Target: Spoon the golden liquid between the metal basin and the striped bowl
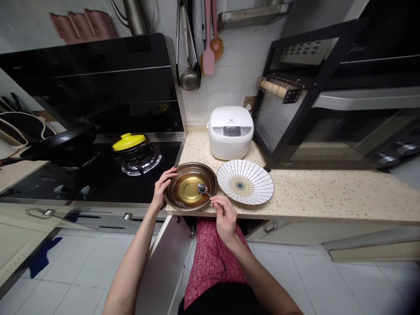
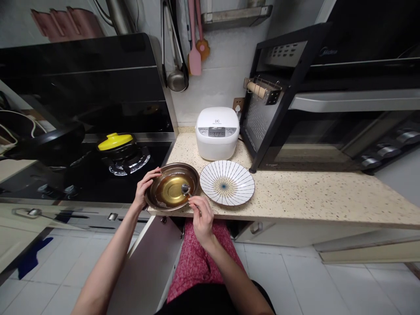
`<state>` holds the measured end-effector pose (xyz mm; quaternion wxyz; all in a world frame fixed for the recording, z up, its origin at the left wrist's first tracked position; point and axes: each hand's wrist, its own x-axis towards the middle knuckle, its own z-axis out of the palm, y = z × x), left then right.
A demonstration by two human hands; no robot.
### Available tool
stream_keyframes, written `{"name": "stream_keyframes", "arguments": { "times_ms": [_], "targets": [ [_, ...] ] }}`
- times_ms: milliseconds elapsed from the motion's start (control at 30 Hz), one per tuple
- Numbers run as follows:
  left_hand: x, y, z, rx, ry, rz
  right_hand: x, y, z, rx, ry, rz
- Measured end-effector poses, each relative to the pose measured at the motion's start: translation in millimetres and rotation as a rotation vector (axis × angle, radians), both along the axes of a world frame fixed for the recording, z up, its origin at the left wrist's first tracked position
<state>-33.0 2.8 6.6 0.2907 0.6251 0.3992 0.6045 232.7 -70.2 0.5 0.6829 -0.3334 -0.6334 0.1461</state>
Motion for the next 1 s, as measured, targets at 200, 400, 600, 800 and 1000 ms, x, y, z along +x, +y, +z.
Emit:
{"name": "stream_keyframes", "arguments": {
  "times_ms": [200,400,600,800,1000],
  "targets": [
    [1,0,-0.1,-0.010,-0.013,-0.001,-2,1,1.0,-0.033,0.004,0.023],
    [1,0,0.1,-0.015,-0.016,0.003,-3,2,0.8,-0.060,-0.009,0.027],
    [0,0,-0.3,-0.016,-0.018,-0.002,-4,3,0.3,-0.067,-0.004,0.045],
    [1,0,0.3,-0.022,-0.020,-0.003,-5,4,-5.7,-0.087,0.006,0.049],
    [0,0,-0.7,-0.012,-0.011,-0.002,-6,4,-9.5,-0.101,0.017,0.051]
  ]
}}
